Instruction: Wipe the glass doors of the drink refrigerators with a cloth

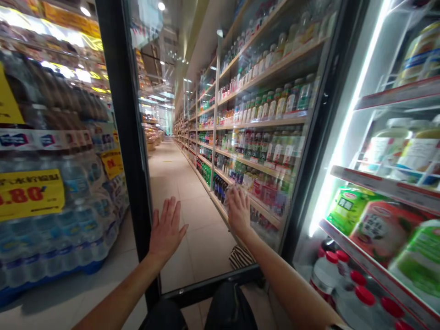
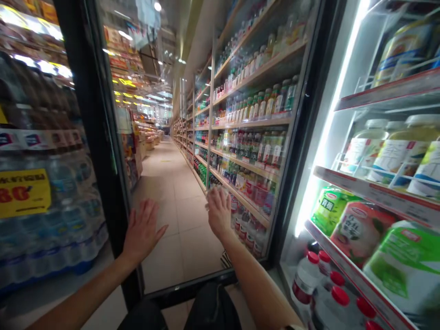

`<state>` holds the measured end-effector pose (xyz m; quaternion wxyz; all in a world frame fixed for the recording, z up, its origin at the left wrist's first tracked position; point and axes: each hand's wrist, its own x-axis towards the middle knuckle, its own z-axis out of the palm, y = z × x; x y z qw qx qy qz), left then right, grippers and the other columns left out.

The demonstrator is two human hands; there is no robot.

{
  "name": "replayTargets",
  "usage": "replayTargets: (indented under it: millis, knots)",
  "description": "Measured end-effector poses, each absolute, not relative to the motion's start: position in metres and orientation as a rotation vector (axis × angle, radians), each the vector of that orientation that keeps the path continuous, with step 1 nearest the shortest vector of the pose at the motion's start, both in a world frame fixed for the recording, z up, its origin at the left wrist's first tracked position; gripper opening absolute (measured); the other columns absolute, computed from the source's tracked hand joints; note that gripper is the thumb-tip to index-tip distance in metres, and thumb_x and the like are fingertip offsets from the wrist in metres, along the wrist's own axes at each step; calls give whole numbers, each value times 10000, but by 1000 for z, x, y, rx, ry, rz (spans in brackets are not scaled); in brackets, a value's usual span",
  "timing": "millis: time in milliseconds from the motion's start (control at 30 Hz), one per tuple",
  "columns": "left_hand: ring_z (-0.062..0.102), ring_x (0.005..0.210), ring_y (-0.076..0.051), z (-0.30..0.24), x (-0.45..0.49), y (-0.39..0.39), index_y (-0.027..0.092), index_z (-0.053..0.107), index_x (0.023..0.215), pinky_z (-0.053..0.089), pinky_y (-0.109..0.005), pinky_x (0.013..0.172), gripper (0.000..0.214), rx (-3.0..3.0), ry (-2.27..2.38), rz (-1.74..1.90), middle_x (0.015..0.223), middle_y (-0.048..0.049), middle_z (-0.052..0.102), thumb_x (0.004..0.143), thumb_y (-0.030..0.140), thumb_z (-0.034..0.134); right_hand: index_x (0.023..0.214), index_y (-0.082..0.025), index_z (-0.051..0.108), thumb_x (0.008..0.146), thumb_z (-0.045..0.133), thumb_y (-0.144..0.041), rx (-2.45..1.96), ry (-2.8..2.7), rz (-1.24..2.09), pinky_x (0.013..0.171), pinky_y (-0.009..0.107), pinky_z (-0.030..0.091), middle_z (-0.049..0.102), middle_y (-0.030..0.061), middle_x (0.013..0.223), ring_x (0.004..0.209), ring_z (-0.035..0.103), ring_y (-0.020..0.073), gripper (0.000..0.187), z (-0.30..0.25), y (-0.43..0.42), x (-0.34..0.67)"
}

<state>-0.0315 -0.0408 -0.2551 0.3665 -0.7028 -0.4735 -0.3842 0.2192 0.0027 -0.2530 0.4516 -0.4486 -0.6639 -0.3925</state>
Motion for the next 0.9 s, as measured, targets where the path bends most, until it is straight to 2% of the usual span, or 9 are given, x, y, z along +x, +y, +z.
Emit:
replayTargets:
  millis: [100, 267, 433, 500, 600, 667, 767, 900]
  knots:
    - [139, 1374, -271, -255, -33, -40, 120, 43, 1433, 157, -510, 1094, 738, -1810, -1203, -982, 1453, -181, 250, 841, 266, 457, 1271, -281, 474, 841, 435, -146, -960, -1866, -1065, 1112, 453, 106, 472, 19, 1350, 1356, 215, 182, 452, -253, -1, 210]
    - [150, 1372, -269, -258, -33, -39, 113, 92, 1430, 153, -500, 1097, 710, -1833, -1221, -965, 1452, -175, 259, 836, 259, 452, 1275, -192, 485, 871, 384, -159, -1191, -1519, -989, 1074, 468, 201, 445, 97, 1368, 1369, 183, 231, 417, -234, -1, 205]
    - [202, 1363, -259, -245, -50, -55, 125, 211, 1403, 196, -467, 1095, 655, -1831, -1108, -928, 1437, -164, 310, 822, 265, 479, 1265, -256, 489, 869, 434, -158, -901, -1908, -1037, 1081, 428, 212, 489, 36, 1341, 1356, 227, 190, 412, -242, -6, 179]
    - [208, 1363, -256, -230, -67, -61, 142, 234, 1393, 201, -469, 1097, 639, -1741, -1113, -1018, 1447, -159, 295, 821, 263, 493, 1268, -256, 485, 866, 451, -155, -865, -1925, -1022, 1079, 432, 216, 505, 41, 1326, 1344, 259, 189, 415, -248, -5, 172]
    - [210, 1359, -282, -202, -92, -60, 108, 261, 1373, 217, -482, 1097, 677, -1535, -1306, -1377, 1459, -182, 250, 797, 334, 534, 1245, -239, 509, 860, 464, -146, -825, -1868, -1020, 1072, 449, 232, 535, 62, 1293, 1330, 295, 200, 398, -253, 1, 169]
    - [337, 1301, -288, -189, -103, -50, 101, 345, 1327, 317, -463, 1052, 671, -1562, -1497, -1657, 1393, -175, 381, 768, 409, 551, 1234, -233, 520, 855, 461, -132, -802, -1847, -1023, 1066, 456, 251, 546, 67, 1281, 1324, 310, 205, 397, -254, 4, 169]
    - [577, 1067, -260, -182, -108, -27, 139, 516, 1177, 472, -418, 904, 548, -1827, -1752, -1967, 1117, -108, 636, 731, 453, 561, 1237, -239, 518, 852, 437, -113, -786, -1826, -1019, 1050, 462, 295, 558, 61, 1267, 1308, 343, 211, 414, -252, 7, 169]
    - [624, 970, -252, -185, -107, 0, 148, 568, 1101, 494, -411, 868, 519, -1908, -1753, -2180, 1023, -84, 675, 680, 450, 595, 1278, -288, 477, 838, 403, -112, -763, -1851, -919, 997, 463, 397, 556, 30, 1270, 1271, 405, 221, 480, -243, 11, 167]
